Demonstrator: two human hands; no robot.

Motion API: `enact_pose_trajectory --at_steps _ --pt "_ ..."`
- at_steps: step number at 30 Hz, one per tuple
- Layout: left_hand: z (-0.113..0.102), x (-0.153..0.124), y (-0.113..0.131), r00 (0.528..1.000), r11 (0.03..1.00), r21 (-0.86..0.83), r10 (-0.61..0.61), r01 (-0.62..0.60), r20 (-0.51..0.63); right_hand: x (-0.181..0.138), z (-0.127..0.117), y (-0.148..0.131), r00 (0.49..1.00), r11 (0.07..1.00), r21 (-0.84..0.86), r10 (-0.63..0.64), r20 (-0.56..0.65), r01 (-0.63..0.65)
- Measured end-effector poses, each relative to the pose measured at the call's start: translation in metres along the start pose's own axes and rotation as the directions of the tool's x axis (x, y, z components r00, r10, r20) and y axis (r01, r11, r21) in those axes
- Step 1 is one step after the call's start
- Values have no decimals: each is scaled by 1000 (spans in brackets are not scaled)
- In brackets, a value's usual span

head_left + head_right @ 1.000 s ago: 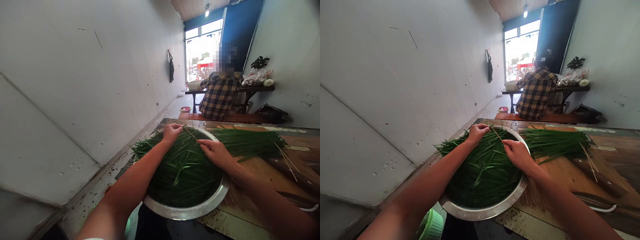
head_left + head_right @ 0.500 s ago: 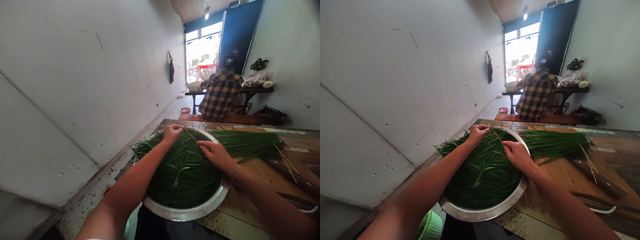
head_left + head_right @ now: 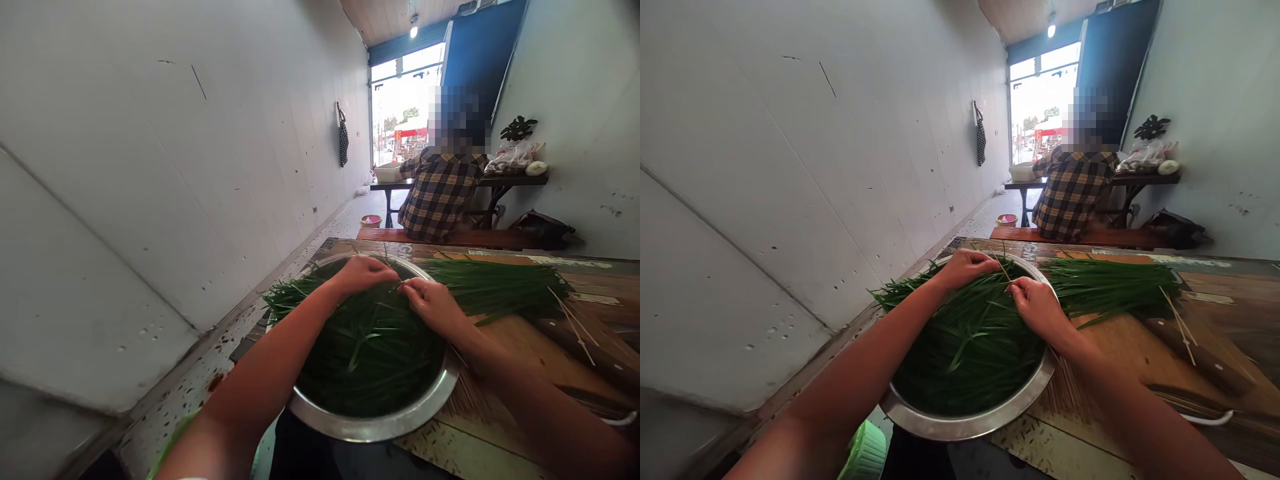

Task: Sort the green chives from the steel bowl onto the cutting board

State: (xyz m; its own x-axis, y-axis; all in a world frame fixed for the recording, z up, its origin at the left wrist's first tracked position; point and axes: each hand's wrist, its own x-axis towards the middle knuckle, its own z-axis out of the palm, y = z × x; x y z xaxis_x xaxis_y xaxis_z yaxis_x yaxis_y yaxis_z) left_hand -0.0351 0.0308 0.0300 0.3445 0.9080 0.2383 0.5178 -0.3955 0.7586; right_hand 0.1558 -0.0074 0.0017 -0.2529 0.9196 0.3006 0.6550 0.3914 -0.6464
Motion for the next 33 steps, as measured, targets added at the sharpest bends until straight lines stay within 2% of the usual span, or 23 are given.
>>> enact_pose_trajectory --at_steps 2,3,7,10,12,16,19,23,27,33 --pt "-4 3 -9 975 987 128 -67 96 -213 0 0 -1 1000 999 -28 22 18 -21" --pt "-5 5 -16 961 972 187 -88 140 -262 0 0 -2 999 998 -51 29 36 -27" --pt "2 12 -36 974 903 378 -146 203 -174 -1 1 -7 993 976 -217 34 116 -8" --pt "9 14 -33 968 873 424 -188 242 -165 -1 3 -9 990 953 -304 36 134 6" --pt "10 14 -26 955 891 356 -221 280 -199 0 4 -8 991 946 -325 32 132 13" --pt "6 13 -25 907 938 19 -328 345 -264 0 5 -4 993 952 -304 8 120 29" --pt "2 17 -34 855 889 -215 -450 403 -257 -1 5 -4 995 964 -264 -8 104 35" --pt "0 24 -49 823 792 -416 -547 448 -156 -3 4 -4 995 964 -262 -27 94 51" --pt "0 27 -55 792 696 -547 -604 465 -95 -4 4 -5 994 964 -259 -37 101 62" --pt "-1 21 -46 804 684 -580 -589 442 -81 -5 4 -5 993 974 -217 -36 115 60"
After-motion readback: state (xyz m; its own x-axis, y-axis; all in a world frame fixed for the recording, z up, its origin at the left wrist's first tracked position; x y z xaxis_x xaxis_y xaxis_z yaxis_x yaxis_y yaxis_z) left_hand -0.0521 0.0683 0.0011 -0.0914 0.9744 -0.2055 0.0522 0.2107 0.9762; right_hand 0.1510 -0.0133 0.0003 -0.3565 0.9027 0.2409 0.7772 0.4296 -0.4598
